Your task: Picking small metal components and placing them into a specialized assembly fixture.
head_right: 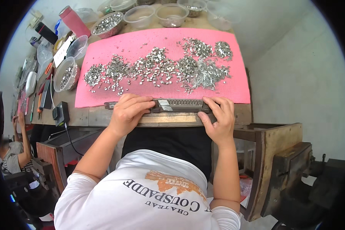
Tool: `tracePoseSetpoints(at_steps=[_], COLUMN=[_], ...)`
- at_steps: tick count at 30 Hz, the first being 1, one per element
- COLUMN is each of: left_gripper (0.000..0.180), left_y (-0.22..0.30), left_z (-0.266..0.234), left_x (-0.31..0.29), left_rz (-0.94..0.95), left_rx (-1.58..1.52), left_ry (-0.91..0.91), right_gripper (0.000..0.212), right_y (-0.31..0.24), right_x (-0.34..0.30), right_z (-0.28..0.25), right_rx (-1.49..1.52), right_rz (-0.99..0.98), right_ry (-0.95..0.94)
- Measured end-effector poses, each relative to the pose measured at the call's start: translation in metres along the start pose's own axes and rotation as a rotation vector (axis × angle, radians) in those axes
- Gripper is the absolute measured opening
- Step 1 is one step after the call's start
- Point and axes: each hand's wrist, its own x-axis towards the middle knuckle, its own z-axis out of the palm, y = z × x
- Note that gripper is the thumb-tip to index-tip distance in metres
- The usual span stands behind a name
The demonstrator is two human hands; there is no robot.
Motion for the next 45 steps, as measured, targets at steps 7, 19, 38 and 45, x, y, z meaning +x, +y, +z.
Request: tracePoseSetpoints(at_steps=[7, 19, 38, 45], left_gripper=[0.031, 0.037, 0.026, 0.02], left_y=[-0.001, 0.008, 0.005, -0.004], left_z=[0.005, -0.002, -0.013, -0.038], left_x=[0.0, 0.001, 0.009, 0.031], left_rz=[0.022, -0.003, -0.063, -0.3], left_rx=[-0.053, -0.135, -0.214, -0.037], left_ry=[0.034, -0.017, 0.044, -0.01], right_gripper=[0.04, 0.044, 0.033, 0.024], right_y=[0.002, -0.055, -0.062, -0.05], right_x=[-0.003, 0.084, 0.074, 0.059], right_z=[-0.001, 0.022, 0.022, 0.007], right_rx=[-0.008, -0.158, -0.001, 0.062], right_rz=[0.014, -0.133, -0.134, -0.069], right_ry=[0.009, -0.235, -0.488, -0.311])
